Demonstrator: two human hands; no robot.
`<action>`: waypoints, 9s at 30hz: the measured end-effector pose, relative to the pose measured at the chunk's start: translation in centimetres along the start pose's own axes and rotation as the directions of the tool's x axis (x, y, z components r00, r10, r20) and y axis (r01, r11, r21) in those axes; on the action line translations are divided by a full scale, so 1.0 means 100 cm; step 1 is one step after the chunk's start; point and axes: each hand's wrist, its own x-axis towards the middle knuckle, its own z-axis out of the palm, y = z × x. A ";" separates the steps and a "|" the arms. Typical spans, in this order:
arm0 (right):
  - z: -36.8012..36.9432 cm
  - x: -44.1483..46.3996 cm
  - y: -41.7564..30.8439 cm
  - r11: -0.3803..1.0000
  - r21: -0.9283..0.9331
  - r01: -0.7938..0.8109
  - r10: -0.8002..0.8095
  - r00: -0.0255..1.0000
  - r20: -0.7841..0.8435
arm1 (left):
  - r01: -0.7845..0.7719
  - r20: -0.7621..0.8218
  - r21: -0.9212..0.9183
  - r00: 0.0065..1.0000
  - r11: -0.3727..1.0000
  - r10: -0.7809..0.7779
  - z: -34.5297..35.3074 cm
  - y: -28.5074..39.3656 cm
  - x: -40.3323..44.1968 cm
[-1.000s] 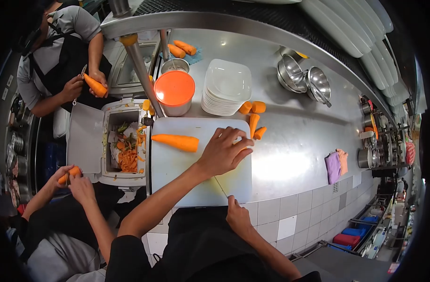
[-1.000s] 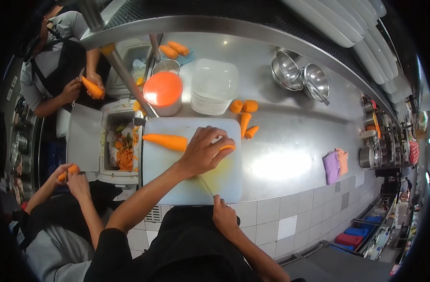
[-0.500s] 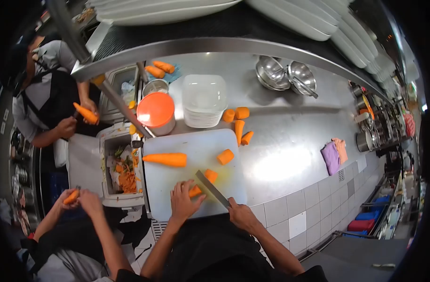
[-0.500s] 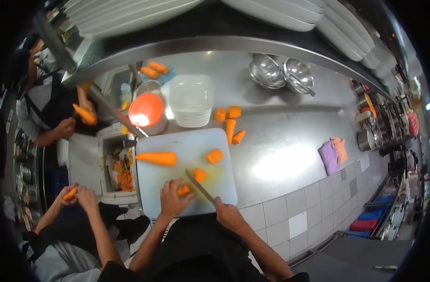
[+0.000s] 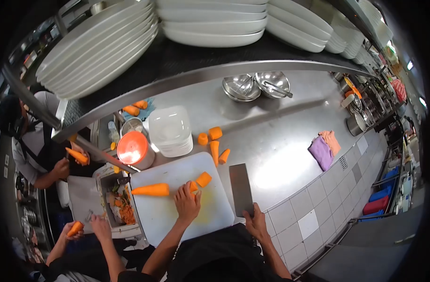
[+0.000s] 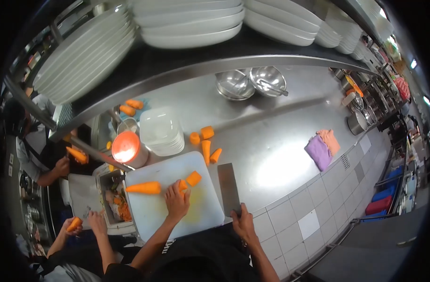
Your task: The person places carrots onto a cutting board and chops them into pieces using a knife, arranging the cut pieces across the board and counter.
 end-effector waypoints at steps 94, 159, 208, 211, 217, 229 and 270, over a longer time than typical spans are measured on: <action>0.106 -0.058 -0.051 0.871 -0.248 0.424 -0.227 0.795 0.563 | 0.284 -0.028 -0.443 0.944 0.850 -0.330 -0.073 -0.079 -0.109; -0.041 0.082 -0.004 0.986 -0.089 0.139 -0.134 0.989 0.058 | -0.098 0.182 -0.220 0.973 0.971 0.140 0.033 0.058 0.025; 0.051 -0.007 -0.105 0.720 -0.373 0.585 -0.178 0.675 0.716 | 0.001 -0.136 -0.076 0.991 0.997 -0.011 -0.026 -0.060 -0.068; 0.049 -0.007 -0.113 0.743 -0.412 0.528 -0.075 0.677 0.732 | 0.024 -0.129 -0.100 0.991 0.995 -0.037 -0.023 -0.060 -0.067; 0.051 -0.003 -0.118 0.761 -0.386 0.521 -0.068 0.656 0.752 | 0.076 -0.060 -0.065 0.995 0.995 -0.080 -0.023 -0.063 -0.067; 0.065 0.017 -0.131 0.754 -0.402 0.520 0.036 0.578 0.815 | 0.123 0.001 -0.085 0.992 0.989 -0.124 -0.019 -0.066 -0.070; 0.056 0.014 -0.164 0.812 -0.479 0.333 0.110 0.719 0.686 | 0.073 -0.064 -0.129 0.995 0.989 -0.082 -0.022 -0.067 -0.063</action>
